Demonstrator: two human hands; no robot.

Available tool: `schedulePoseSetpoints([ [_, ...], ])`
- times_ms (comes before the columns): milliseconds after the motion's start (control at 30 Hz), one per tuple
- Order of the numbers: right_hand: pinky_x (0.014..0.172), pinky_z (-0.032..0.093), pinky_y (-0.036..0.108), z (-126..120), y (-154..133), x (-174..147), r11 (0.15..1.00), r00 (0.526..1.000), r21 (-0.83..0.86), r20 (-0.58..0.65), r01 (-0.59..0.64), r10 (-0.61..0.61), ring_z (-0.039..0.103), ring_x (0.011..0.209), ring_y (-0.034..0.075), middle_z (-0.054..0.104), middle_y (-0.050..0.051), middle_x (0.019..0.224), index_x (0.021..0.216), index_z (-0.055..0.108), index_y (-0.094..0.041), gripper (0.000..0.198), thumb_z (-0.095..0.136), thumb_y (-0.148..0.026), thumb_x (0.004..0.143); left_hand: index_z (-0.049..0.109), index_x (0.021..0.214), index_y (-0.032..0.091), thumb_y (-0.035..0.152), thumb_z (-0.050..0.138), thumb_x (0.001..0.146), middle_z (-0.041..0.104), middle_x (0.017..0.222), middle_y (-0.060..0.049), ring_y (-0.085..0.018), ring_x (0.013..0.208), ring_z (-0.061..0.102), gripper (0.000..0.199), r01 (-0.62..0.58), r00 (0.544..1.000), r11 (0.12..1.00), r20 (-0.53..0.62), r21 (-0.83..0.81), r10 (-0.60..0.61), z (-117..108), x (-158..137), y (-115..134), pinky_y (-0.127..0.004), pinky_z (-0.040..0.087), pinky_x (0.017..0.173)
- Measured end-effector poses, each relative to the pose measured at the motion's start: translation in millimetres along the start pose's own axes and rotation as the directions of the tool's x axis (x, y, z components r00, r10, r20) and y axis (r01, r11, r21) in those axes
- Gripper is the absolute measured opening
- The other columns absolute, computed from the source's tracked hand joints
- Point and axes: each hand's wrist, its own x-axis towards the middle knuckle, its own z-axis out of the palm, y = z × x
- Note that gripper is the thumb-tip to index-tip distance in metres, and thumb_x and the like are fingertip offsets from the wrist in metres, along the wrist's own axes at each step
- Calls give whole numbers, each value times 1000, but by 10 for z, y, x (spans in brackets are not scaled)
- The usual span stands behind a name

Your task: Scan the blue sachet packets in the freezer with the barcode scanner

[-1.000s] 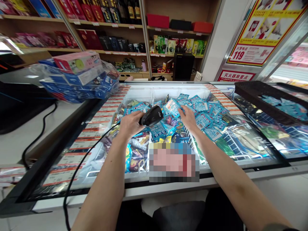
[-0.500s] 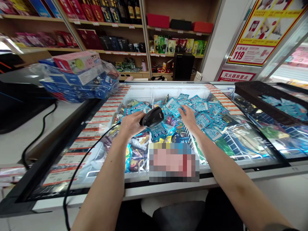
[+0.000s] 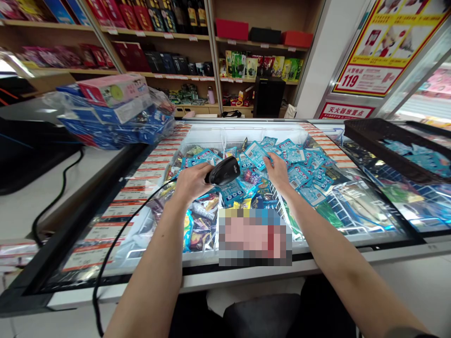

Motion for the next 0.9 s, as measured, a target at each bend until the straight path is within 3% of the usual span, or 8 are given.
schedulePoseSetpoints([
  [200, 89, 46, 39, -145, 81, 53, 999, 991, 27, -130, -18, 21, 61, 97, 24, 62, 13, 116, 129, 47, -18, 48, 29, -47, 96, 65, 102, 25, 33, 54, 78, 69, 95, -4, -23, 87, 64, 28, 96, 992, 995, -81, 15, -94, 9, -17, -62, -29, 37, 59],
  [333, 88, 46, 41, -279, 272, 131, 994, 962, -78, -267, -75, 51, 60, 101, 25, 59, 15, 113, 131, 42, -15, 48, 24, -43, 96, 65, 96, 23, 39, 56, 78, 68, 92, -5, -24, 86, 64, 26, 238, 960, 971, -159, 39, -229, 4, -37, -116, -29, 35, 58],
  [500, 97, 40, 46, -355, 409, 153, 968, 942, -225, -334, -115, 34, 52, 113, 27, 56, 17, 118, 123, 51, -15, 42, 29, -38, 95, 64, 97, 21, 43, 56, 78, 68, 93, -6, -25, 86, 63, 30, 317, 929, 948, -199, 1, -311, -2, -40, -166, -30, 35, 59],
  [633, 101, 32, 56, -369, 341, 106, 904, 932, -387, -362, -182, 33, 35, 128, 35, 40, 18, 140, 118, 59, -17, 39, 42, -40, 91, 64, 98, 21, 43, 57, 77, 68, 93, -7, -25, 86, 62, 31, 346, 915, 938, -214, -14, -341, 3, -34, -184, -30, 37, 61],
  [700, 102, 29, 58, -348, 252, 82, 896, 954, -425, -300, -131, -2, 30, 132, 36, 37, 15, 146, 123, 57, -19, 40, 43, -39, 92, 64, 97, 21, 43, 57, 77, 68, 92, -7, -25, 85, 62, 30, 357, 911, 934, -217, -6, -349, 5, -32, -186, -30, 37, 61],
  [800, 107, 29, 52, -245, 60, 33, 917, 988, -373, -7, 142, -156, 33, 134, 31, 39, 11, 148, 136, 48, -21, 45, 38, -36, 94, 64, 94, 21, 42, 58, 77, 68, 92, -7, -24, 84, 62, 28, 359, 912, 933, -216, 7, -349, 1, -33, -181, -30, 36, 60],
  [833, 108, 29, 50, -193, -11, 7, 910, 968, -330, 107, 249, -227, 33, 135, 29, 37, 10, 149, 139, 45, -21, 47, 37, -36, 95, 64, 94, 21, 42, 58, 77, 68, 92, -7, -25, 84, 63, 28, 357, 913, 934, -215, 10, -346, -1, -34, -178, -30, 36, 59],
  [900, 112, 26, 48, -75, -138, -55, 865, 886, -255, 298, 433, -356, 30, 139, 26, 34, 6, 152, 142, 41, -23, 49, 38, -37, 96, 64, 93, 21, 42, 58, 78, 68, 92, -7, -25, 84, 63, 27, 354, 915, 935, -211, 14, -343, -6, -36, -172, -31, 36, 59],
])
